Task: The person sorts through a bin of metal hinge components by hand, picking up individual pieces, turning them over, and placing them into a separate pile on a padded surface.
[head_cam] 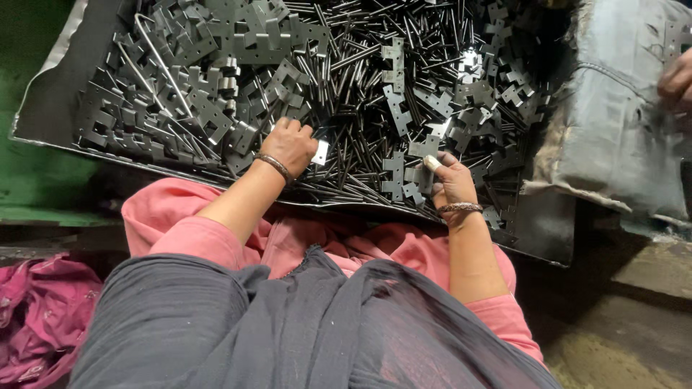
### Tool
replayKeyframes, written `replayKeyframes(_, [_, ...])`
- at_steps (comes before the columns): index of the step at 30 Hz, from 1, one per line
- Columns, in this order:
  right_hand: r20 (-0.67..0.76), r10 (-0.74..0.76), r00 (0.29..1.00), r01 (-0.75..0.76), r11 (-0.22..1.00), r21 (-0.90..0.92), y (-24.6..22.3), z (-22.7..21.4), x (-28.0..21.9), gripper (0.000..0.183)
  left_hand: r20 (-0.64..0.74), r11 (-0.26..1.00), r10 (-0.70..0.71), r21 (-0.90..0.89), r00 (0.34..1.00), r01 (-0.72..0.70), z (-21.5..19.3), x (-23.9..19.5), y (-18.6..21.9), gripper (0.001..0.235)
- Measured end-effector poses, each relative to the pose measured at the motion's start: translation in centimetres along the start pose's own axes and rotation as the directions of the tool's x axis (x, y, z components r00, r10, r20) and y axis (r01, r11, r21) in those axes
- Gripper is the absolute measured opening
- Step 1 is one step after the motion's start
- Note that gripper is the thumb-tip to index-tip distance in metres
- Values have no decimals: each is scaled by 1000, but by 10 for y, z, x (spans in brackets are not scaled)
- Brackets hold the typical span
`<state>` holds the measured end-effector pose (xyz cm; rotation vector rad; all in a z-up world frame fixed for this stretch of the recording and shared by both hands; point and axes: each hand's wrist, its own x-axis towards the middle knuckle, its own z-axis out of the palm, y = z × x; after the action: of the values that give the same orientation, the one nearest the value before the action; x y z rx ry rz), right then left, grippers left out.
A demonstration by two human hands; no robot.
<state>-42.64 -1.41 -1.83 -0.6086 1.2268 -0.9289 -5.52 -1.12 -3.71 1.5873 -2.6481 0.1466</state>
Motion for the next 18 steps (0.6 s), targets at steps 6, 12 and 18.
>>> replayKeyframes(6, [7,-33,999,31,970,241,4,-28,21,18,-284,891,-89,-450,955,-51,-19,-2,-27,8])
replayKeyframes(12, [-14,-21,1000,24,970,244,-14,34,-2,34,430,-621,-683,-767,590,-160,-33,0,-10,18])
replayKeyframes(18, [151,-369,917,398,823,-406,-5,106,-44,52,487,-988,-139,-124,862,-89,-32,19,77,31])
